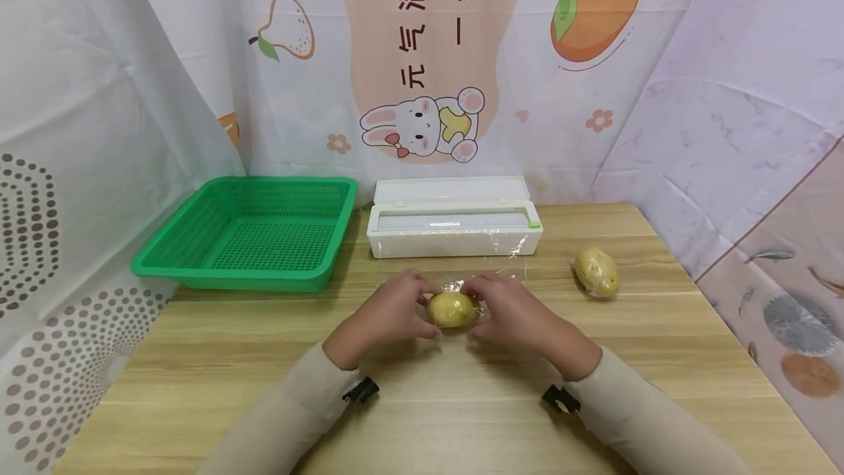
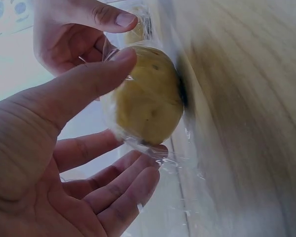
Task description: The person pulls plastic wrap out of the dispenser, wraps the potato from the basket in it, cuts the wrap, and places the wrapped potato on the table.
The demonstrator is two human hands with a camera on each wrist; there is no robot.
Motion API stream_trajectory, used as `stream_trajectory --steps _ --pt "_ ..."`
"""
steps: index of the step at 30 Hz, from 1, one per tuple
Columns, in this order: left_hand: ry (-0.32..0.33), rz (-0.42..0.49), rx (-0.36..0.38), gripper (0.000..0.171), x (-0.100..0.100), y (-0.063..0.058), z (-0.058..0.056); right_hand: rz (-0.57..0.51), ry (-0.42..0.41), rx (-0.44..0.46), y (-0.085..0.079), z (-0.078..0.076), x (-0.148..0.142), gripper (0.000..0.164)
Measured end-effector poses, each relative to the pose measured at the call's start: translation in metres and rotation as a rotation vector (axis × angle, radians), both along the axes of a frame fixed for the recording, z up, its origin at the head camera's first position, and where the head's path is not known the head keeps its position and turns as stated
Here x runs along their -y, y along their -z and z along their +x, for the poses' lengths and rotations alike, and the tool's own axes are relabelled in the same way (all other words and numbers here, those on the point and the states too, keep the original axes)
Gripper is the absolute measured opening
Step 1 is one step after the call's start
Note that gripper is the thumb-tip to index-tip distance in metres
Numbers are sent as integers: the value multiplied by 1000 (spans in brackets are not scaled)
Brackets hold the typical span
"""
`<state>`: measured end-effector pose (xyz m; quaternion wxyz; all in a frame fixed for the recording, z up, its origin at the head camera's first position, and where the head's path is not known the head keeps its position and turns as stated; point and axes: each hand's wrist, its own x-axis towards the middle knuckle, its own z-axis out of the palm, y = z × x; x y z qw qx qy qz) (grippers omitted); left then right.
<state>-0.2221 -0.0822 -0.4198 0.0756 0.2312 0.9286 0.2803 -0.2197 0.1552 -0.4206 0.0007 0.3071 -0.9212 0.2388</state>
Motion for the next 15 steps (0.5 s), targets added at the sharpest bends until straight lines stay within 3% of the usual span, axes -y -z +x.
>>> stream_trajectory --steps 7,11,15 --pt "-18 -1 42 72 0 2 -8 -31 39 97 4 -9 0 67" --pt "-21 38 83 64 1 1 -11 -37 41 109 7 -14 1 67" --pt "22 46 90 54 4 3 -19 -46 39 118 8 -18 1 64"
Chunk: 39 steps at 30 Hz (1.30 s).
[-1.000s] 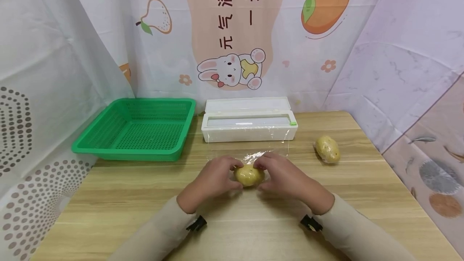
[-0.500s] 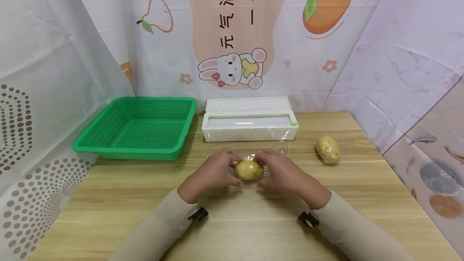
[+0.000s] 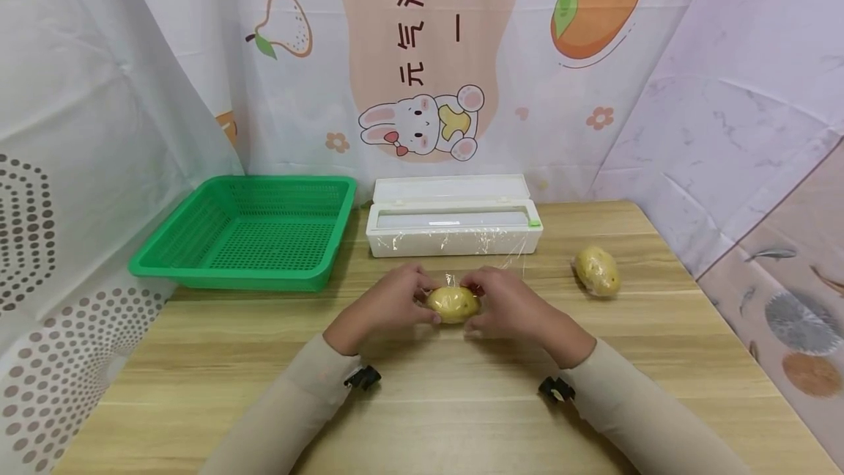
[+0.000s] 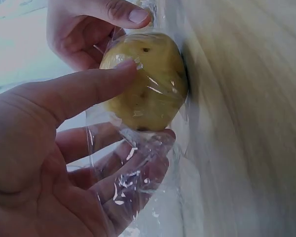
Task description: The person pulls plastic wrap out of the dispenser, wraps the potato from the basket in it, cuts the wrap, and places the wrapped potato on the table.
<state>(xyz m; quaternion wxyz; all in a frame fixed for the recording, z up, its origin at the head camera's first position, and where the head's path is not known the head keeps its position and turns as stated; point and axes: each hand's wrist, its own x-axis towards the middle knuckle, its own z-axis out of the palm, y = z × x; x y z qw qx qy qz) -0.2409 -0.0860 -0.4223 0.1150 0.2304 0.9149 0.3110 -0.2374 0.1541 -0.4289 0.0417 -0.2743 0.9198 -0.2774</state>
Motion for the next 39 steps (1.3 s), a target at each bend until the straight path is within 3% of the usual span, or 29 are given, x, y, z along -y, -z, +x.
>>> stream_trajectory --steps 7,17,27,39 --pt "79 10 -6 48 8 3 -11 -48 -29 42 3 -10 -4 52" --pt "-31 160 85 34 11 5 -14 -161 -20 147 7 -22 -13 43" --pt "-50 161 64 17 12 6 -19 -197 -31 191 11 -29 -17 33" --pt "-91 70 14 15 9 11 -28 -49 -108 39 5 -37 -18 40"
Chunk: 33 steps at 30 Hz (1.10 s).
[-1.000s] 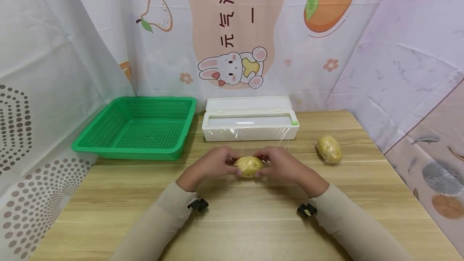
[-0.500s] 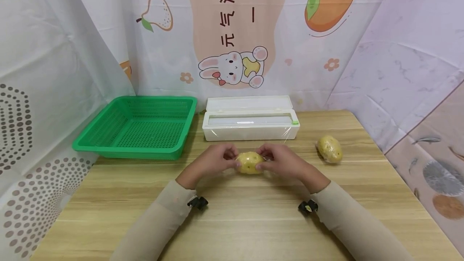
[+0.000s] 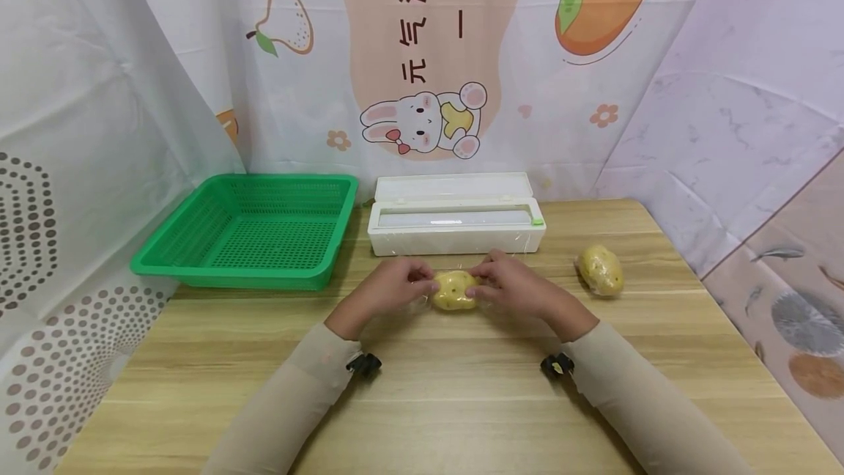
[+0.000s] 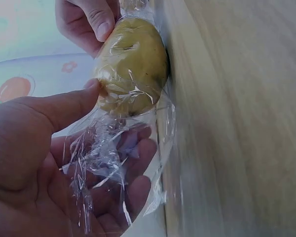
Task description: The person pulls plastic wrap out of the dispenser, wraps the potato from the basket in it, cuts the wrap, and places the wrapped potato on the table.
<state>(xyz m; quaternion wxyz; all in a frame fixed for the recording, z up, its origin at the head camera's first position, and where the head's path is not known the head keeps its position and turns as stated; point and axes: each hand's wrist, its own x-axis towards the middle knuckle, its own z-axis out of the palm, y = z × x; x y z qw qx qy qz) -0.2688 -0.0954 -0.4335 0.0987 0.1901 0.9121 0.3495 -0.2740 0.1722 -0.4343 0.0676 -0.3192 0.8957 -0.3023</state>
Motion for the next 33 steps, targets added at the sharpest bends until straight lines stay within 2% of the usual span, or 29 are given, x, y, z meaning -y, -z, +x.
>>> stream_trajectory --steps 4,11,15,23,30,33 --pt "6 -17 -37 14 0 -3 -2 26 -21 -19 1 -5 1 37" --pt "11 -9 -56 16 1 -2 -3 -24 33 30 0 -8 2 30" --pt "-8 -9 -64 17 2 0 -2 3 42 -35 2 -8 3 28" --pt "-78 -26 -118 15 0 5 -2 86 38 -182 7 -8 4 36" --pt "-141 -71 -237 31 -5 3 -1 95 39 -225 5 -7 0 38" --pt "-152 -107 -304 28 -8 1 2 91 30 -228 4 -7 -1 36"
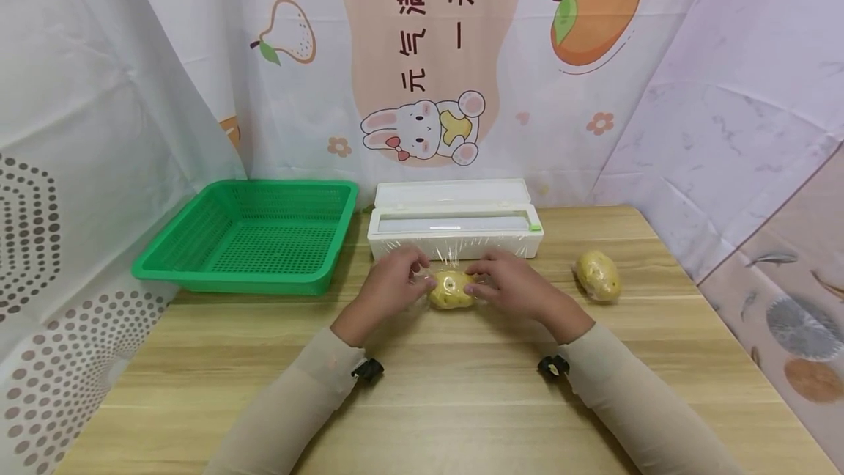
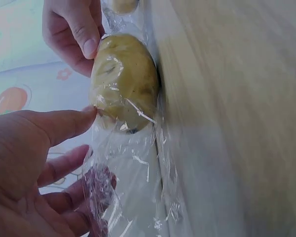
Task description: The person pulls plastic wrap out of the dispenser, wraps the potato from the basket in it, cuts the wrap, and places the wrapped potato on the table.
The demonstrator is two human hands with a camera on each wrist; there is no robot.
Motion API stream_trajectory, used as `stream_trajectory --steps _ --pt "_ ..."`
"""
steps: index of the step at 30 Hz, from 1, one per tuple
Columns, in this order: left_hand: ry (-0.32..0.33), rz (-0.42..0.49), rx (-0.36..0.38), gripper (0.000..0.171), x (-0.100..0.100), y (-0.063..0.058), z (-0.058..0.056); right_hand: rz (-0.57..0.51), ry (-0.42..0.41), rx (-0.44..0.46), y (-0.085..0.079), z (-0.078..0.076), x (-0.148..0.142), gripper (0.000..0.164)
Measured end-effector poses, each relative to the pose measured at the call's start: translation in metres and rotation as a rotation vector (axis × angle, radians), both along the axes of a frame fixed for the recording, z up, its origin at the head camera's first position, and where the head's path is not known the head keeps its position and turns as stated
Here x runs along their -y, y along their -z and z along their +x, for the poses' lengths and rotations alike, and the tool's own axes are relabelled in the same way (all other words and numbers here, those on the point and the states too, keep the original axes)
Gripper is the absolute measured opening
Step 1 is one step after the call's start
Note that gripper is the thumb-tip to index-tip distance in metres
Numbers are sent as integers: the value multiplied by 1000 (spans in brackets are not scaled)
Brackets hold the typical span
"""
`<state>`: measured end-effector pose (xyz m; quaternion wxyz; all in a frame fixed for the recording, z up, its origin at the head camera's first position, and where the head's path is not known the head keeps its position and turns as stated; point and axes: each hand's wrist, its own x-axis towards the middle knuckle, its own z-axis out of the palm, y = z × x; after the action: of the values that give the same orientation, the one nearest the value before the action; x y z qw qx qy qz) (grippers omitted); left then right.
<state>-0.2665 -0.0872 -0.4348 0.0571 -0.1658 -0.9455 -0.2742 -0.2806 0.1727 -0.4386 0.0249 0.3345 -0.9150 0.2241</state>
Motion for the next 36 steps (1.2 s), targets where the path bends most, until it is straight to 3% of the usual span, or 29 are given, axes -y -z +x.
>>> stream_trajectory --steps 4,12,18,22,25,28,32,36 --pt "18 -30 -70 19 -6 -2 6 -16 2 4 -2 1 -2 36" --pt "49 -124 -191 19 -11 -4 14 -88 51 70 -12 -1 -13 33" --pt "87 -176 -222 16 -14 -7 17 -257 162 -47 -20 -13 -35 21" --pt "105 -196 -239 17 -16 -8 18 -360 308 -90 -20 -22 -48 32" --pt "102 -193 -248 20 -17 -9 19 -416 416 -27 -17 -29 -55 50" --pt "98 -184 -266 20 -18 -10 19 -498 471 108 -11 -36 -60 68" --pt "113 -193 -256 20 -26 -17 15 -638 469 258 -1 -41 -64 77" --pt "156 -260 -212 23 -47 -29 5 -714 451 272 6 -44 -70 75"
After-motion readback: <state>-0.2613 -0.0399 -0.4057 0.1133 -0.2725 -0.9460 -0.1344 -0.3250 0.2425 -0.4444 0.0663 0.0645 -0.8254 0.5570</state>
